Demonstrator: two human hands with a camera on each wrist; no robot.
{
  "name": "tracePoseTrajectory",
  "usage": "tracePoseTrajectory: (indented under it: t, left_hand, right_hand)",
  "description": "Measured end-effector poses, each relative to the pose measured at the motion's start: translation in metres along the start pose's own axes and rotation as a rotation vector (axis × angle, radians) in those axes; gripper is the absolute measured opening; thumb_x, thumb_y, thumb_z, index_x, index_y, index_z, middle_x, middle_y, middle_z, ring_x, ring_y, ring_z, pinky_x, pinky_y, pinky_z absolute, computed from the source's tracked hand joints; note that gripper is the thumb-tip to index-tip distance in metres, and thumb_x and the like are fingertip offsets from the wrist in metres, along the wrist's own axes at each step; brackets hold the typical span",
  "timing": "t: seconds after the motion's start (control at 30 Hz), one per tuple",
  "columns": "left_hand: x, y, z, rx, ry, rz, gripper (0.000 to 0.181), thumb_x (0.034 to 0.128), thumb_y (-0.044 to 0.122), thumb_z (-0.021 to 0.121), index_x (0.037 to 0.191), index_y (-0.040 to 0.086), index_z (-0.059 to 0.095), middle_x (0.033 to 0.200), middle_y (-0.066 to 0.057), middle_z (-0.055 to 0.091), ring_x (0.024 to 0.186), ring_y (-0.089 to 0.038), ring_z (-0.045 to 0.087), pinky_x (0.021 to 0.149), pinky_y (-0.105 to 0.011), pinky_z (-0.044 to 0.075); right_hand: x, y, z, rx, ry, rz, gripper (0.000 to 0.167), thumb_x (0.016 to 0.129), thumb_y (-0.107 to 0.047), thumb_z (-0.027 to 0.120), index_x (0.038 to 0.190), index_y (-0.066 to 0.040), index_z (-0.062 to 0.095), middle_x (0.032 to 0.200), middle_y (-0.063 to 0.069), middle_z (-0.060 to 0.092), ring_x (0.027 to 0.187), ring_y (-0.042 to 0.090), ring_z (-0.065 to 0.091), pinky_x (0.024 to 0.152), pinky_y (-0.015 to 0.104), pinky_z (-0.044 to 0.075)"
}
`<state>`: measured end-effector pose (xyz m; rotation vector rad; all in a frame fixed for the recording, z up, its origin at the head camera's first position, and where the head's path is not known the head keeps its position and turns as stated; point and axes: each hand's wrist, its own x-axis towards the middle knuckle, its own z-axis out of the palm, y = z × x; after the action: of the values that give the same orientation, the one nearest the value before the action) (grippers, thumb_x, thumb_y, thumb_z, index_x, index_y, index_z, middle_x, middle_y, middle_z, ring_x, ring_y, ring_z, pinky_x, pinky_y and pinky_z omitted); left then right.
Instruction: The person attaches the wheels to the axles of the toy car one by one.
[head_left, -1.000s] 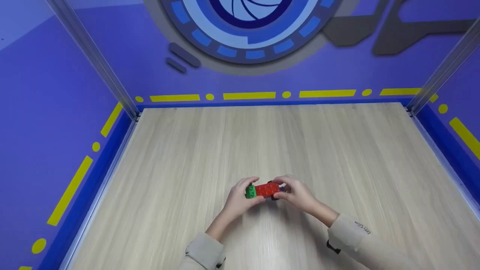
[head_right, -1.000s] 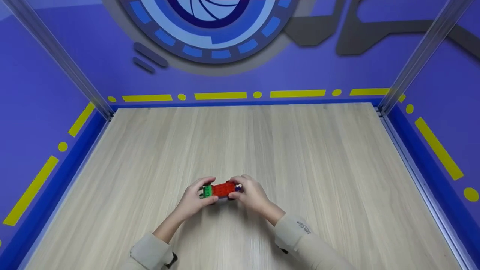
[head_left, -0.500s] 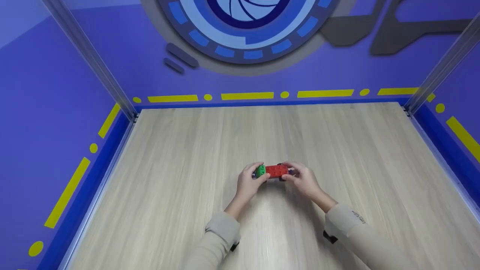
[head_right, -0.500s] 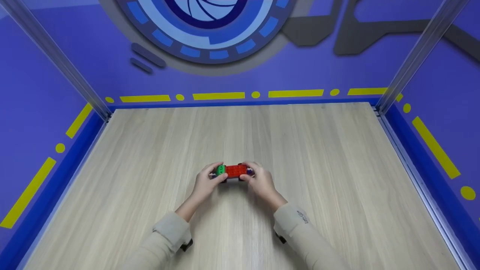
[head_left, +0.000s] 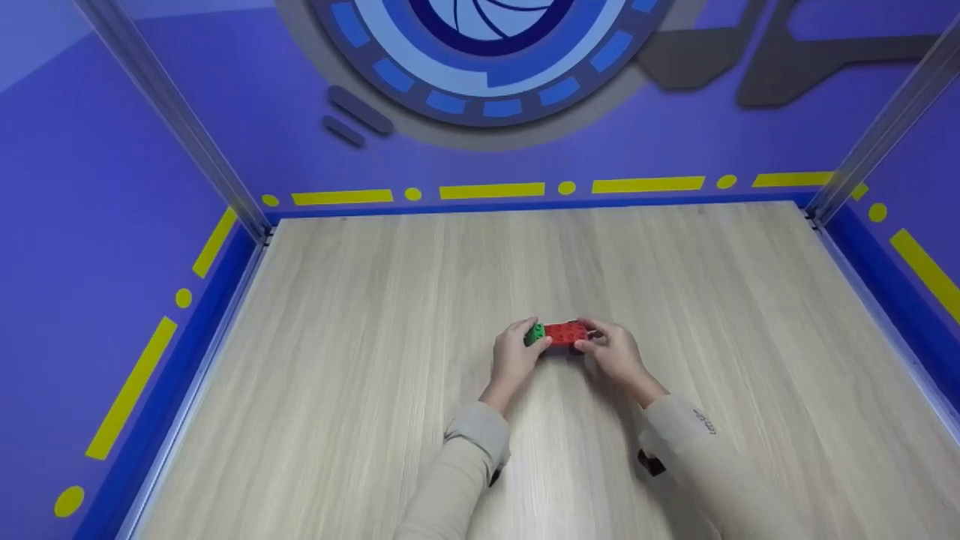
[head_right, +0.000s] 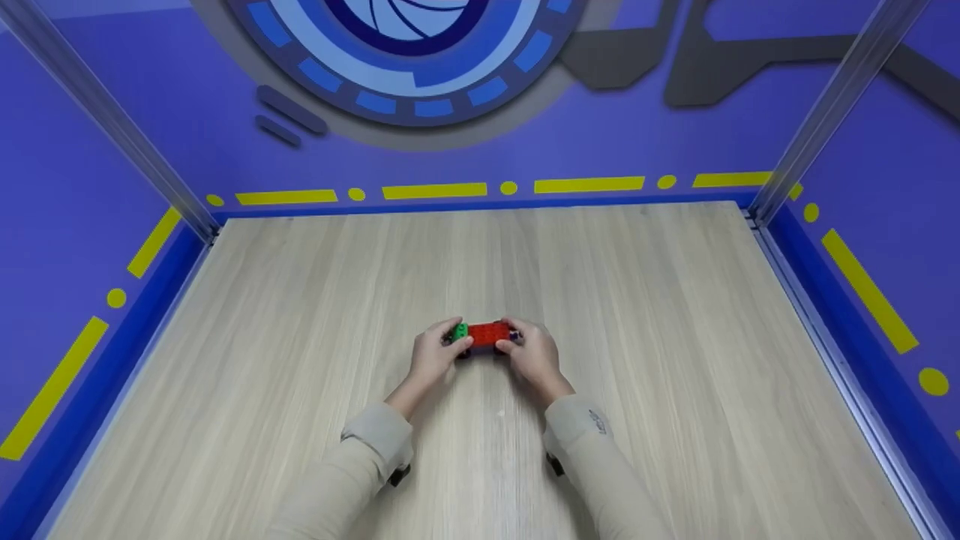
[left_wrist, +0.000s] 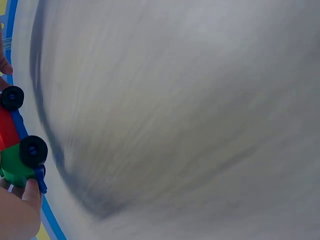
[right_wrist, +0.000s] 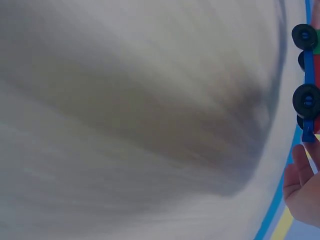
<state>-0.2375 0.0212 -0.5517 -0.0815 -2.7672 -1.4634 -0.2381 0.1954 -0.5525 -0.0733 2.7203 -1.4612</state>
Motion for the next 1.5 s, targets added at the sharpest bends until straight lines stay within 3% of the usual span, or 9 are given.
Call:
tracePoseTrajectory:
  t: [0.2,0.47,1.07,1.3,1.5]
  left_hand:
    - [0.000,0.002,0.008,0.018,-0.013,-0.030,0.043,0.0824,0.022,0.060,0.121,0.005,0.053,0.123,-0.011,0.054,0.116,-0.023,0.049,0.097,-0.034,0.038]
    - [0.002,0.004,0.012,0.055,-0.043,-0.008,0.040,0.0851,0.016,0.057,0.122,0.003,0.051,0.126,-0.010,0.052,0.118,-0.022,0.046,0.098,-0.032,0.037]
    - [0.002,0.000,0.010,0.066,-0.059,-0.041,0.043,0.0851,0.020,0.057,0.125,0.006,0.049,0.126,-0.009,0.052,0.118,-0.021,0.046,0.098,-0.033,0.037]
    - [-0.001,-0.009,-0.006,0.085,-0.050,-0.012,0.046,0.0835,0.025,0.059,0.125,0.007,0.049,0.127,-0.009,0.051,0.119,-0.023,0.046,0.098,-0.033,0.037]
    - [-0.010,-0.033,-0.034,0.099,-0.032,-0.011,0.045,0.0854,0.028,0.055,0.125,0.007,0.049,0.129,-0.010,0.049,0.122,-0.025,0.042,0.102,-0.036,0.032]
  right_hand:
    - [0.001,0.010,0.000,-0.006,0.000,0.037,0.044,0.079,-0.008,0.063,0.121,-0.003,0.052,0.123,0.018,0.052,0.114,0.030,0.047,0.095,0.044,0.037]
    - [-0.002,0.017,0.003,-0.004,0.004,0.080,0.044,0.079,-0.010,0.063,0.121,-0.004,0.053,0.115,0.017,0.058,0.107,0.026,0.052,0.091,0.041,0.040]
    - [-0.002,0.017,0.003,-0.019,-0.033,0.101,0.048,0.080,-0.011,0.063,0.125,-0.007,0.049,0.118,0.016,0.057,0.108,0.026,0.051,0.091,0.041,0.039]
    - [-0.005,0.015,-0.009,-0.051,-0.091,0.062,0.056,0.080,-0.021,0.063,0.130,-0.008,0.043,0.120,0.018,0.053,0.107,0.029,0.052,0.089,0.043,0.042]
    - [-0.017,0.015,-0.034,-0.058,-0.108,0.021,0.049,0.083,-0.030,0.059,0.124,-0.004,0.048,0.120,0.018,0.052,0.109,0.032,0.047,0.088,0.045,0.040]
